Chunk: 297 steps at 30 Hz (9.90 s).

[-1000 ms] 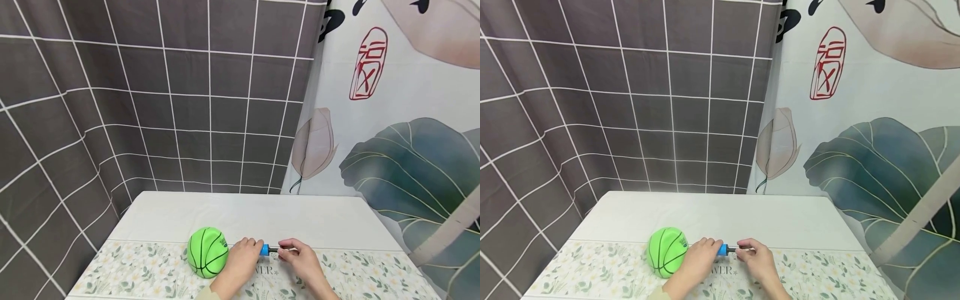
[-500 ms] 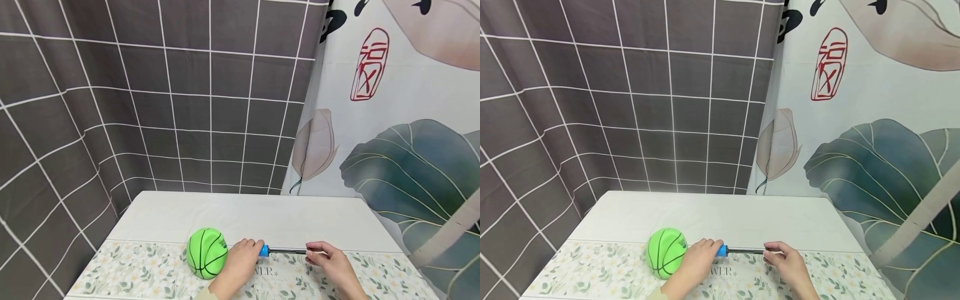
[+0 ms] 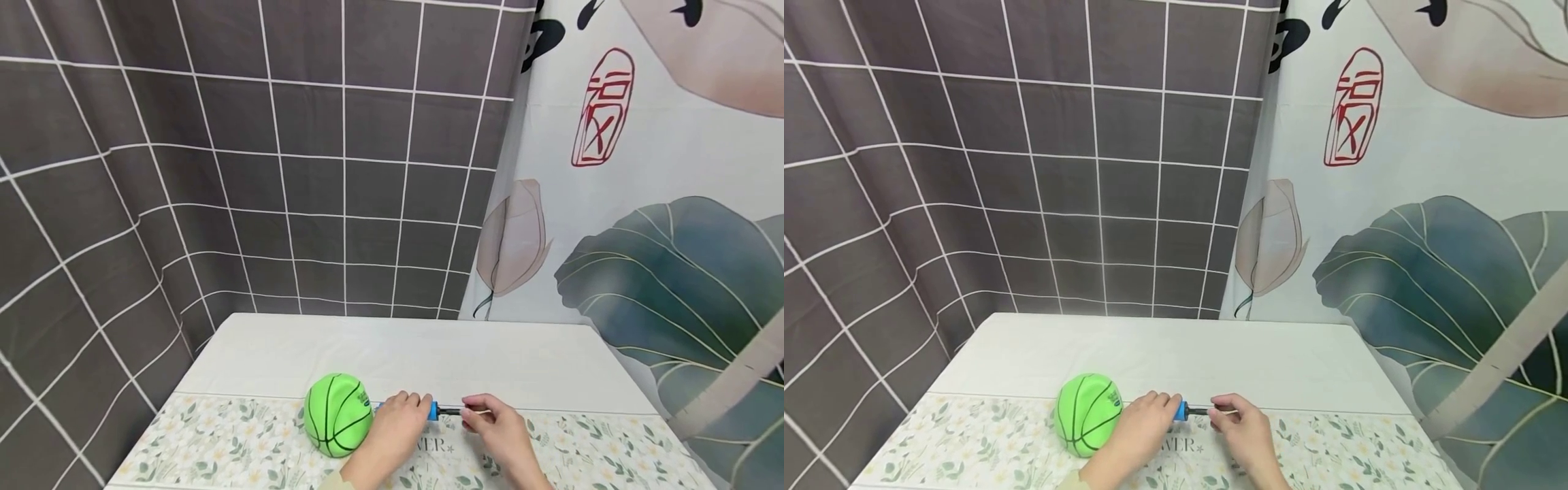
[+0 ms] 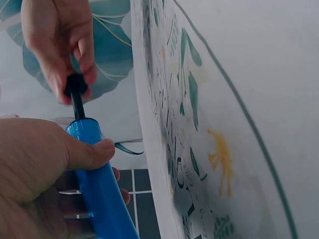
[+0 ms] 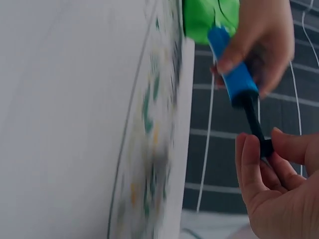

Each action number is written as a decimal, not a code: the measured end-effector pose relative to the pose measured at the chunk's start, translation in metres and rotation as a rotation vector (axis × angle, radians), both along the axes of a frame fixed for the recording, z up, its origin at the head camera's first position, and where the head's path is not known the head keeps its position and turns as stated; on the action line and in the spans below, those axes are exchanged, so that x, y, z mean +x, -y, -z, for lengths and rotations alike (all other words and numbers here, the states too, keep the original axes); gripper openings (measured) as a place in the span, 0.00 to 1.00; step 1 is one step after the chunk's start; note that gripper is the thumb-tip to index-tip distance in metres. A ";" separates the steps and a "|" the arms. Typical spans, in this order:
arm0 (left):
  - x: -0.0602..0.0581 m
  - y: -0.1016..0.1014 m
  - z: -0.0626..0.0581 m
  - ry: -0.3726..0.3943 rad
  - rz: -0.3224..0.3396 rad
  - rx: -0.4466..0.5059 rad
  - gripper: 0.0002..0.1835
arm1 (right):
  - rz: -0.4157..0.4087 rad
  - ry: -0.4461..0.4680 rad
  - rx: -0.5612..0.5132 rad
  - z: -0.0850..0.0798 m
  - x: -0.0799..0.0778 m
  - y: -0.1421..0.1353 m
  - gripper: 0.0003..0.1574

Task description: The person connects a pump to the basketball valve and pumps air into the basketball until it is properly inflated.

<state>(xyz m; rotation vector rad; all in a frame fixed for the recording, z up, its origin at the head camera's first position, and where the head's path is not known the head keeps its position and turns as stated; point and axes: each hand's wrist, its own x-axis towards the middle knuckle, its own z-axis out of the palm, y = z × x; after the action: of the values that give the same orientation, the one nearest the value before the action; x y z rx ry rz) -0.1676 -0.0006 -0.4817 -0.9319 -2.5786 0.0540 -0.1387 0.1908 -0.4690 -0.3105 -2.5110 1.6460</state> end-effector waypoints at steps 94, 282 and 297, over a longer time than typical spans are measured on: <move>0.003 -0.002 -0.004 0.021 -0.006 0.003 0.17 | -0.105 0.004 0.041 0.003 -0.004 0.002 0.13; 0.001 -0.003 -0.001 0.089 -0.009 0.067 0.21 | -0.143 0.008 -0.051 0.006 -0.004 -0.009 0.15; 0.001 0.002 -0.004 0.072 -0.006 0.076 0.21 | -0.008 0.143 -0.076 -0.012 0.002 -0.068 0.20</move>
<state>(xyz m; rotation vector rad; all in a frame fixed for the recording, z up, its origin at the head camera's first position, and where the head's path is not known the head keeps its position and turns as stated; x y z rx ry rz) -0.1668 -0.0025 -0.4772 -0.9138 -2.6299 -0.0772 -0.1363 0.2591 -0.4572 -0.4413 -2.5573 1.7852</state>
